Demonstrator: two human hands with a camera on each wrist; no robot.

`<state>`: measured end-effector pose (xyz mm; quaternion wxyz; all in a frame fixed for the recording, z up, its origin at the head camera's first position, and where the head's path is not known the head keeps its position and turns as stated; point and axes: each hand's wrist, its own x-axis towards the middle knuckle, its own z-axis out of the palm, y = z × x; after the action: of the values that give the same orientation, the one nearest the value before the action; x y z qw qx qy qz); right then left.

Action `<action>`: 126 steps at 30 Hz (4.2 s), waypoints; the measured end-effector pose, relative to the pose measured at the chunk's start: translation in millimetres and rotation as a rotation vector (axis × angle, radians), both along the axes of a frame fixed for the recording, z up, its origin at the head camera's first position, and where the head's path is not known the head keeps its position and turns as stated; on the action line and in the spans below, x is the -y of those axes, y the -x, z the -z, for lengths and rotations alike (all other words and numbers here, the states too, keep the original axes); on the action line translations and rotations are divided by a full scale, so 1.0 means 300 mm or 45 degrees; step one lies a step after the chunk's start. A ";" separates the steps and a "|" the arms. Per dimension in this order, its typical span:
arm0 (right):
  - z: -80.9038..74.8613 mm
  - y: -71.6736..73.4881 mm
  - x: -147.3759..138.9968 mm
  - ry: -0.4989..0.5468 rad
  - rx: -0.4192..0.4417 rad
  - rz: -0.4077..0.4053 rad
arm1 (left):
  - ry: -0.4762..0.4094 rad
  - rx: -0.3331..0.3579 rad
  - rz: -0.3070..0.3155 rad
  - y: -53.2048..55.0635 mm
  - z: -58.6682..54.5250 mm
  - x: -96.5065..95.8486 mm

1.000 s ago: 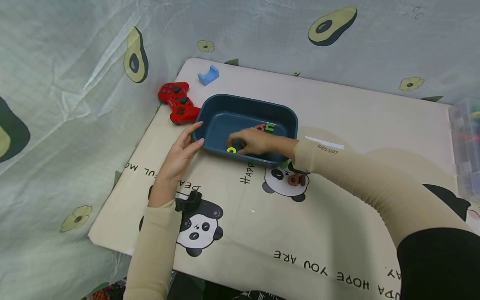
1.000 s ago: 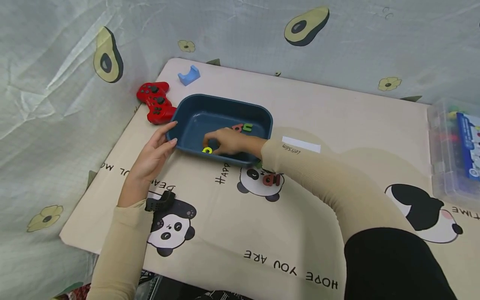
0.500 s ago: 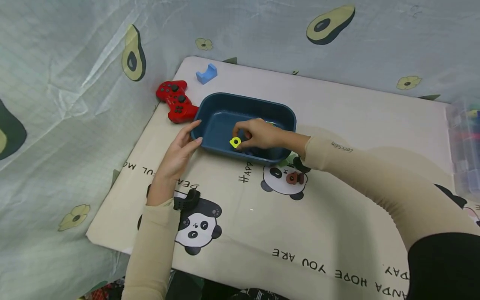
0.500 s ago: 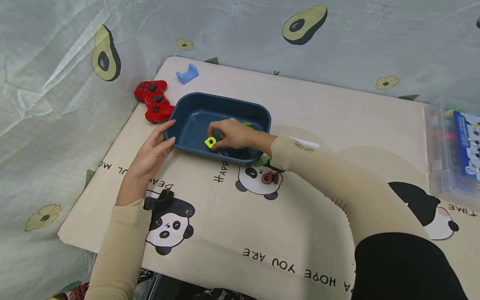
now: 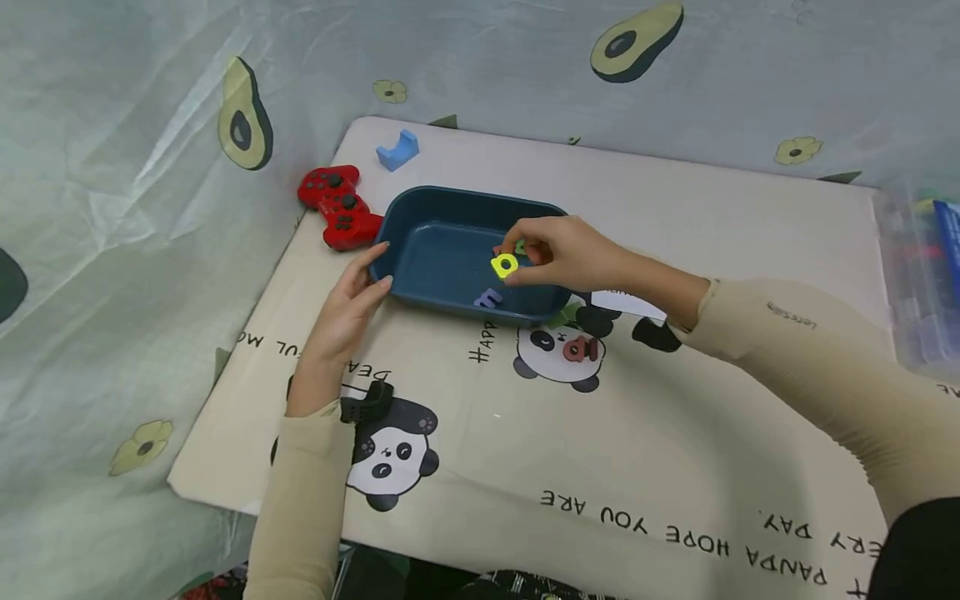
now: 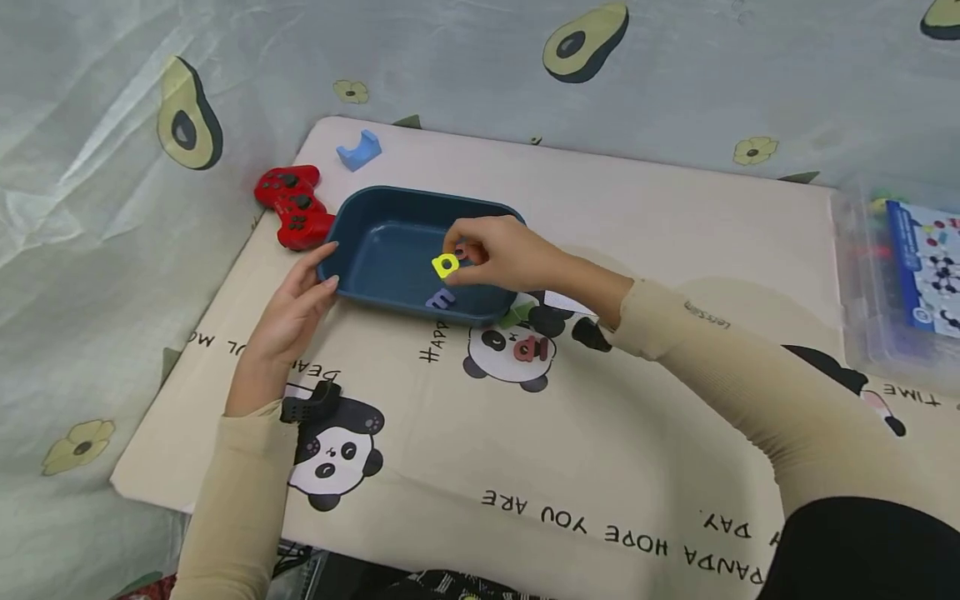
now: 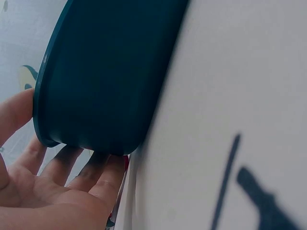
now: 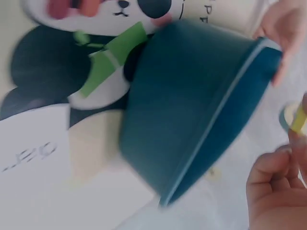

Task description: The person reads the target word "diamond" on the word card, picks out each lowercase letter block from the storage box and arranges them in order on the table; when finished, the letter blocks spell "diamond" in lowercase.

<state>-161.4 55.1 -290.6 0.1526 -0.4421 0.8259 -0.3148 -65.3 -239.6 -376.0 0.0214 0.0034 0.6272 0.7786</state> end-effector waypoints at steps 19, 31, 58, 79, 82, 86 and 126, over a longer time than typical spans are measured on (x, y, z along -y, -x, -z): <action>0.095 -0.088 -0.288 -0.266 0.088 0.070 | -0.014 0.031 -0.105 -0.068 -0.042 0.105; 0.156 -0.134 -0.267 -0.430 0.048 0.095 | -0.015 0.037 -0.133 -0.088 -0.050 0.117; 0.194 -0.164 -0.204 -0.343 0.030 0.157 | 0.013 0.045 -0.146 -0.087 -0.053 0.113; 0.184 -0.165 -0.184 -0.363 0.053 0.168 | -0.002 0.057 -0.150 -0.086 -0.058 0.113; 0.183 -0.168 -0.183 -0.360 0.060 0.166 | 0.000 0.059 -0.150 -0.087 -0.058 0.113; 0.184 -0.172 -0.185 -0.343 0.050 0.165 | -0.004 0.054 -0.149 -0.087 -0.058 0.114; -0.043 0.178 -0.070 0.043 0.333 0.093 | 0.023 0.039 -0.139 -0.069 -0.045 0.083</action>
<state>-214.9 76.1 -277.8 0.2399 -0.3694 0.8091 -0.3890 -44.6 -264.5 -362.6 -0.0113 -0.0429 0.6332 0.7727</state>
